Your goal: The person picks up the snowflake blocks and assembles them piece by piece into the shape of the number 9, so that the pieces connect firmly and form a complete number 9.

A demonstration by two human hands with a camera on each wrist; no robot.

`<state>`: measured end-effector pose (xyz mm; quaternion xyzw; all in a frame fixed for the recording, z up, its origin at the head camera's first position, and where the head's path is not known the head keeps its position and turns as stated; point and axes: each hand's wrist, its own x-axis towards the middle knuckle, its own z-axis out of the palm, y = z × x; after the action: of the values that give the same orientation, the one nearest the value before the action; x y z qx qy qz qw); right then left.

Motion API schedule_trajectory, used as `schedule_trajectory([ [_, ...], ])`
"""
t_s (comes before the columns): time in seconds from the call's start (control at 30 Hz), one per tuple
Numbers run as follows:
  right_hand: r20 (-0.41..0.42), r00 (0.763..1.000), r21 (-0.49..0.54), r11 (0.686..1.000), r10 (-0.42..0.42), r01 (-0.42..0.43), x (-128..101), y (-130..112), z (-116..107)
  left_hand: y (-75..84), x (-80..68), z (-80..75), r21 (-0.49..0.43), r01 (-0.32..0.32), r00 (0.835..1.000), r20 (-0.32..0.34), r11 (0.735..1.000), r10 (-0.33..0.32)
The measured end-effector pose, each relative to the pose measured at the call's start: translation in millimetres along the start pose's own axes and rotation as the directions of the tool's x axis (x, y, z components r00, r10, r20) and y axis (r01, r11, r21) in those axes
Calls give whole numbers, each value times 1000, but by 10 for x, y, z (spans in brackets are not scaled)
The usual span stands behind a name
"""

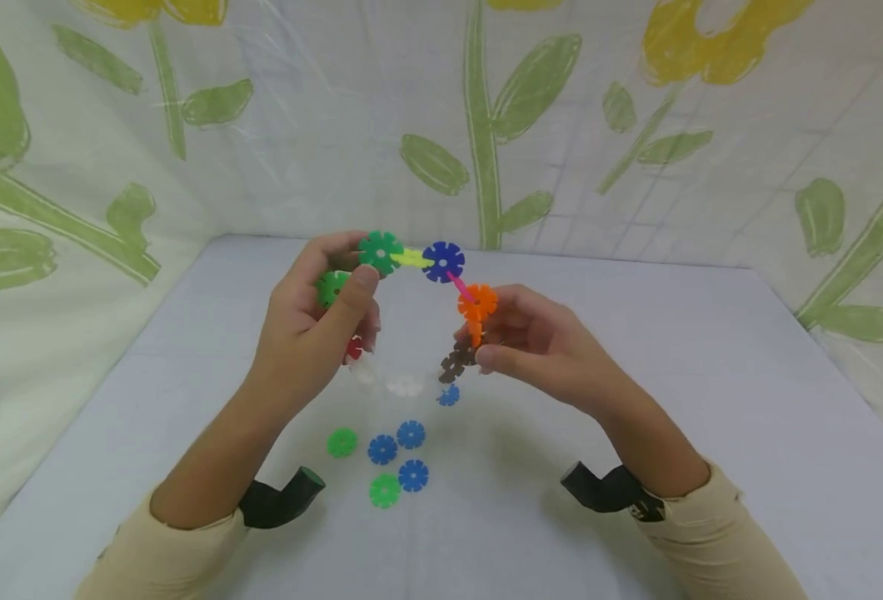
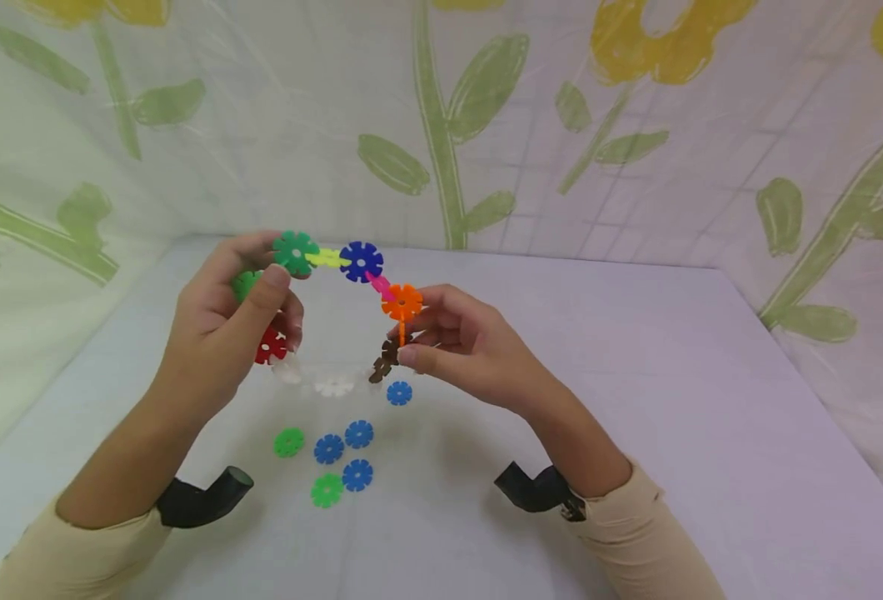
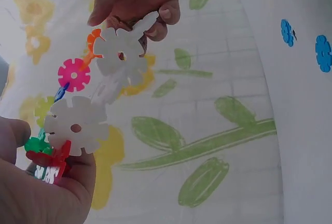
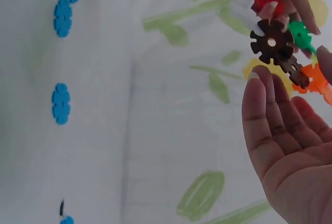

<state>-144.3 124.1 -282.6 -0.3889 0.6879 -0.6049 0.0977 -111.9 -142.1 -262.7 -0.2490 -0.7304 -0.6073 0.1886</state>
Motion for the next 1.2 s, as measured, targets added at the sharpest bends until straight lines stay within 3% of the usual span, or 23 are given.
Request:
schedule_trajectory([
  [0.1, 6, 1000, 15, 1000, 16, -16, 4, 27, 4, -13, 10, 10, -2, 55, 998, 27, 998, -55],
  [0.2, -6, 1000, -5, 1000, 5, -6, 6, 52, 8, -30, 19, 15, 81, 87, 995, 37, 993, -90],
  [0.27, -37, 999, -81, 997, -13, 10, 6, 59, 16, -41, 19, 18, 178, 69, 997, 14, 982, -72],
  [0.33, -59, 997, -220, 975, -41, 27, 5, 62, 29, -50, 13, 25, 280, 22, 1000, -14, 960, -19],
  [0.4, -67, 996, -389, 921, -59, 28, 8, 66, 51, -57, 5, 36, 364, -49, 998, -14, 930, 58],
  [0.47, -50, 996, -551, 834, -79, 38, 11, 80, 77, -59, -9, 51, 427, -124, 992, 31, 896, 123],
  [0.53, -10, 996, -630, 774, -84, 60, 16, 85, 109, -58, -27, 73, 473, -195, 980, 122, 859, 156],
  [0.6, 29, 996, -658, 748, -88, 85, 17, 88, 146, -52, -46, 102, 516, -249, 960, 240, 820, 141],
  [0.7, 64, 994, -641, 760, -83, 105, 10, 68, 212, -32, -75, 157, 553, -286, 918, 391, 783, 58],
  [0.77, 82, 993, -615, 779, -85, 118, 10, 57, 252, -17, -88, 188, 574, -273, 898, 439, 772, -9],
  [0.87, 97, 991, -583, 802, -93, 133, 15, 54, 295, 0, -100, 215, 579, -214, 892, 444, 787, -84],
  [1.07, 78, 984, -518, 837, -158, 175, 20, 55, 317, 8, -108, 183, 520, -102, 879, 445, 848, -167],
  [1.2, 60, 977, -457, 864, -205, 209, 22, 41, 314, 13, -116, 168, 529, -61, 865, 451, 846, -219],
])
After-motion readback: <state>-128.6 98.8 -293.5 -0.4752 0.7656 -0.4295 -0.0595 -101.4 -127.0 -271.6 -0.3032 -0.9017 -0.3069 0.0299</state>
